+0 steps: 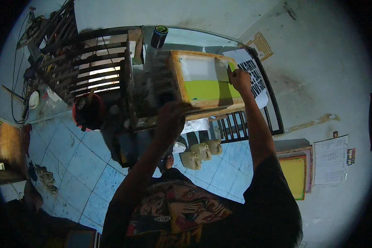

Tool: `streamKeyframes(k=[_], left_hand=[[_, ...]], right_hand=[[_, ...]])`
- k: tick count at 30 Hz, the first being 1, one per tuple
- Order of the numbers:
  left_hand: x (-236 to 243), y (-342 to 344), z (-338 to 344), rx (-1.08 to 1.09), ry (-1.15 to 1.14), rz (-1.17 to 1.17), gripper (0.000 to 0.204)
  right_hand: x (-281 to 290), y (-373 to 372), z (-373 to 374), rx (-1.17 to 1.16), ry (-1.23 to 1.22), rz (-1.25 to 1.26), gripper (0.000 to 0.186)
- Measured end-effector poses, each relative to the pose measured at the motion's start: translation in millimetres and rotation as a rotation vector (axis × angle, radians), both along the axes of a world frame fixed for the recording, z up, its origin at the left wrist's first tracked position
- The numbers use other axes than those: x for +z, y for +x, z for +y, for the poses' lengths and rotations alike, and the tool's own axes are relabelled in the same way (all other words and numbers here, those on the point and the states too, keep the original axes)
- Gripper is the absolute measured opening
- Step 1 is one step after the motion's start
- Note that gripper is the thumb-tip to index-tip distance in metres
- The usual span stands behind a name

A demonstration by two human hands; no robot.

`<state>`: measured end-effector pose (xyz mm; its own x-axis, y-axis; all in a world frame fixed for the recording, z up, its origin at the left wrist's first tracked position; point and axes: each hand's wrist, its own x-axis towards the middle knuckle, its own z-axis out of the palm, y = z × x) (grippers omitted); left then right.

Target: The person pours green ink onto a screen printing frame and uses a squeegee to spread the ink evenly across the mesh surface. They repeatedly lift and tilt the frame to distribute the ink and ensure full coverage before placing it back on the table.

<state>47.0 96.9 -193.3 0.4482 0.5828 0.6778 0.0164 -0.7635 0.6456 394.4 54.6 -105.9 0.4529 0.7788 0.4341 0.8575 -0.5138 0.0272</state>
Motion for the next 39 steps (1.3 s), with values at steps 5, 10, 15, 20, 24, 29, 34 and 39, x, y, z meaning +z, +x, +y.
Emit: streamKeyframes(k=[5, 10, 15, 20, 24, 29, 34, 39], left_hand=[[0, 0, 2, 0.052, 0.043, -0.009, 0.025], [-1, 1, 8, -0.020, -0.019, 0.030, 0.026], [12, -4, 10, 0.010, 0.084, -0.164, 0.021], [0, -1, 11, 0.014, 0.095, -0.165, 0.022], [-7, -1, 12, 0.017, 0.095, -0.123, 0.023], [-9, 1, 10, 0.032, 0.123, -0.130, 0.022], [-11, 0, 8, 0.009, 0.110, -0.145, 0.029], [-13, 2, 9, 0.060, 0.154, -0.185, 0.021]], right_hand=[[-5, -35, 16, 0.044, -0.024, 0.125, 0.029], [-6, -83, 34, 0.037, -0.051, 0.194, 0.023], [-5, -134, 49, 0.057, -0.049, 0.204, 0.022], [-5, -170, 67, 0.091, -0.020, 0.178, 0.022], [0, -187, 76, 0.072, -0.036, 0.221, 0.023], [1, -190, 78, 0.039, -0.013, 0.168, 0.024], [7, -193, 70, 0.090, 0.013, 0.245, 0.024], [13, -193, 69, 0.083, -0.002, 0.280, 0.025]])
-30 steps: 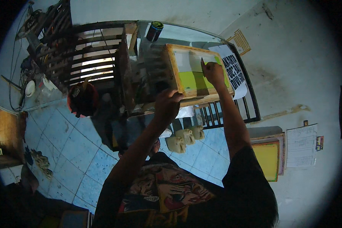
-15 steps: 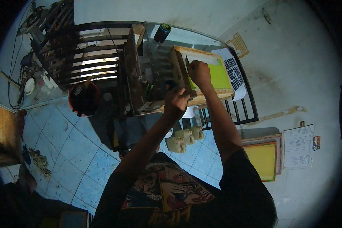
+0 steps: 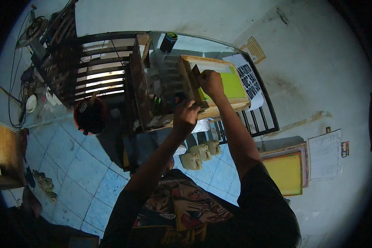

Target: The person pours green ink onto a screen printing frame and uses a squeegee to spread the ink evenly across the mesh surface. They repeatedly lift and tilt the frame to distribute the ink and ensure full coverage before placing it back on the table.

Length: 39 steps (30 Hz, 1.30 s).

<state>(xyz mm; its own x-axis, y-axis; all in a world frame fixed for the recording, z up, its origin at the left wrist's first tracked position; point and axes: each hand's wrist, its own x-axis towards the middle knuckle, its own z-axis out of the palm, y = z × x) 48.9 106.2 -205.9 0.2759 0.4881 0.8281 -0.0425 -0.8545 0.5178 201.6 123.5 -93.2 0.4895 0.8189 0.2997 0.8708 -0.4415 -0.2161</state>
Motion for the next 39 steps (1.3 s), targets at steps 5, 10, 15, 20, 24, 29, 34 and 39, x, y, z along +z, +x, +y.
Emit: streamKeyframes(k=[5, 10, 15, 20, 24, 29, 34, 39], left_hand=[[4, 0, -2, -0.102, -0.119, 0.038, 0.021], [12, 0, -4, -0.072, -0.100, 0.093, 0.028], [3, 4, -6, -0.010, -0.087, 0.259, 0.035], [-5, 4, -10, 0.051, -0.058, 0.251, 0.036], [-19, 5, -9, 0.038, -0.055, 0.244, 0.031], [9, 3, -20, 0.065, -0.162, 0.280, 0.032], [-4, 5, -17, 0.053, -0.146, 0.231, 0.033], [3, 2, -19, 0.038, -0.174, 0.280, 0.032]], right_hand=[[11, 26, -12, -0.008, 0.085, 0.121, 0.024], [32, 88, -32, 0.013, 0.173, -0.051, 0.022], [48, 163, -46, -0.010, 0.175, -0.105, 0.023], [45, 221, -61, -0.098, 0.147, -0.150, 0.023], [34, 243, -58, -0.110, 0.125, -0.134, 0.021], [12, 280, -64, -0.076, 0.111, -0.159, 0.019], [4, 288, -59, -0.084, 0.106, -0.146, 0.019], [1, 293, -56, -0.089, 0.068, -0.199, 0.017]])
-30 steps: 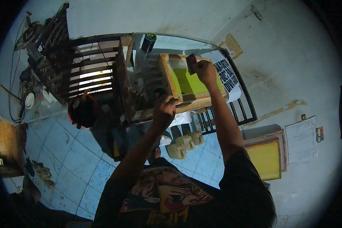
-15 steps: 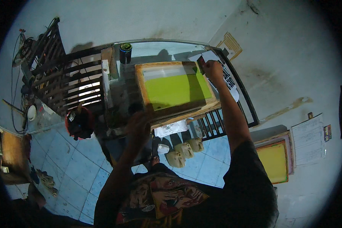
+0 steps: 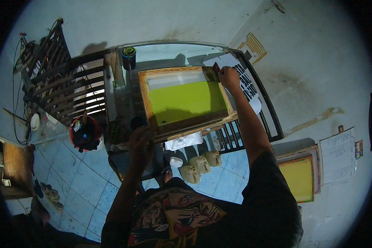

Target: The person pours green ink onto a screen printing frame and uses a squeegee to spread the ink evenly across the mesh surface. They repeatedly lift and tilt the frame to distribute the ink and ensure full coverage before placing it back on the table.

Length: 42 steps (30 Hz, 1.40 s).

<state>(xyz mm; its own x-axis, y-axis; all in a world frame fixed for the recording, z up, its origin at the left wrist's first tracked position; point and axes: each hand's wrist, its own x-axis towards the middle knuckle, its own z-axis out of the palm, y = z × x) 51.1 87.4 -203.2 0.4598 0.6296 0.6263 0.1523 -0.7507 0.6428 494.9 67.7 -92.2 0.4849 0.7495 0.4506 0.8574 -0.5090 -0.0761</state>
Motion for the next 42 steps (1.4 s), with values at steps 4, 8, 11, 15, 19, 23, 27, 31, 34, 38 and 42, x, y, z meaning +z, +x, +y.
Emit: streamKeyframes(k=[4, 8, 11, 15, 19, 23, 27, 31, 34, 38, 42], left_hand=[[0, -1, -1, 0.007, 0.003, 0.002, 0.030], [1, -2, 0, 0.004, 0.020, 0.000, 0.029], [-3, -1, 3, -0.005, 0.017, -0.073, 0.029], [0, -4, 1, -0.027, -0.012, -0.038, 0.032], [0, -6, 5, -0.062, -0.055, -0.021, 0.039], [-6, -4, 5, -0.066, -0.050, -0.040, 0.040], [-3, -7, 8, -0.063, -0.007, -0.036, 0.041], [2, -8, 10, -0.069, -0.019, -0.035, 0.038], [4, -8, 14, -0.095, -0.014, -0.082, 0.036], [13, -12, 18, -0.106, 0.054, -0.091, 0.035], [11, -6, 22, -0.151, 0.018, -0.188, 0.034]], right_hand=[[-3, -5, 3, -0.033, -0.038, -0.010, 0.016], [-11, -6, 7, -0.020, -0.062, -0.015, 0.017], [-12, -13, 12, -0.009, -0.087, -0.051, 0.018], [-16, -12, 13, -0.029, -0.156, -0.060, 0.025], [-11, -28, 17, 0.001, -0.144, -0.033, 0.027], [-9, -45, 29, 0.038, -0.147, 0.011, 0.026], [-16, -68, 46, 0.077, -0.080, -0.033, 0.017], [-21, -94, 59, 0.151, -0.030, -0.052, 0.021], [-27, -114, 71, 0.169, -0.036, -0.059, 0.029], [-19, -162, 88, 0.139, -0.046, 0.015, 0.037], [-18, -193, 101, 0.126, -0.104, 0.036, 0.039]])
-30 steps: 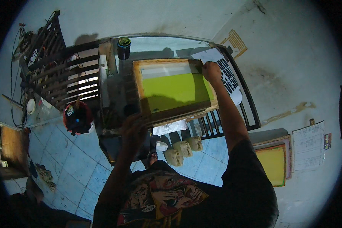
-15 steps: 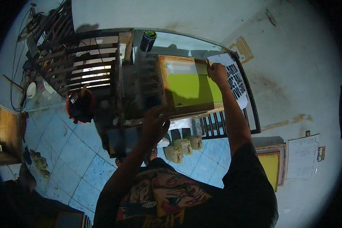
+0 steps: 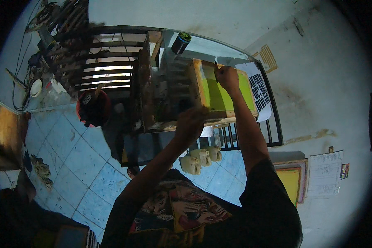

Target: The person pours green ink onto a screen printing frame and uses a squeegee to spread the ink evenly across the mesh surface. They repeatedly lift and tilt the frame to distribute the ink and ensure full coverage before placing it back on the table.

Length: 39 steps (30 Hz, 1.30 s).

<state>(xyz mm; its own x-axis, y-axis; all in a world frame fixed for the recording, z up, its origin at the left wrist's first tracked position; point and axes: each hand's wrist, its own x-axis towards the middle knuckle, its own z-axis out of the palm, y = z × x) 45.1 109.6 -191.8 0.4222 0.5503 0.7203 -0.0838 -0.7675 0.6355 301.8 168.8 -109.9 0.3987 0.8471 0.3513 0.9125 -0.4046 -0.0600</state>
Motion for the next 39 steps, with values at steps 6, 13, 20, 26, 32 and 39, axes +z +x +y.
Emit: streamKeyframes(k=[6, 13, 20, 26, 32, 39], left_hand=[[-5, 0, 0, 0.042, 0.032, 0.095, 0.033], [-7, 2, 3, 0.037, 0.012, 0.080, 0.026], [-1, -1, -2, 0.056, -0.016, 0.105, 0.029], [0, 0, -1, 0.029, 0.008, 0.103, 0.024], [11, -5, 99, 0.209, -0.354, -0.117, 0.024], [-32, 34, 265, 0.364, -0.223, 0.397, 0.071]], right_hand=[[-1, -40, 14, 0.083, 0.105, -0.015, 0.038], [12, -60, 22, 0.054, -0.046, 0.053, 0.052], [16, -56, 21, 0.018, -0.023, 0.093, 0.051], [7, -30, 2, 0.054, 0.076, 0.407, 0.039], [-27, 9, -16, 0.130, 0.327, 0.678, 0.028], [-13, -4, -17, 0.261, 0.559, 1.065, 0.012]])
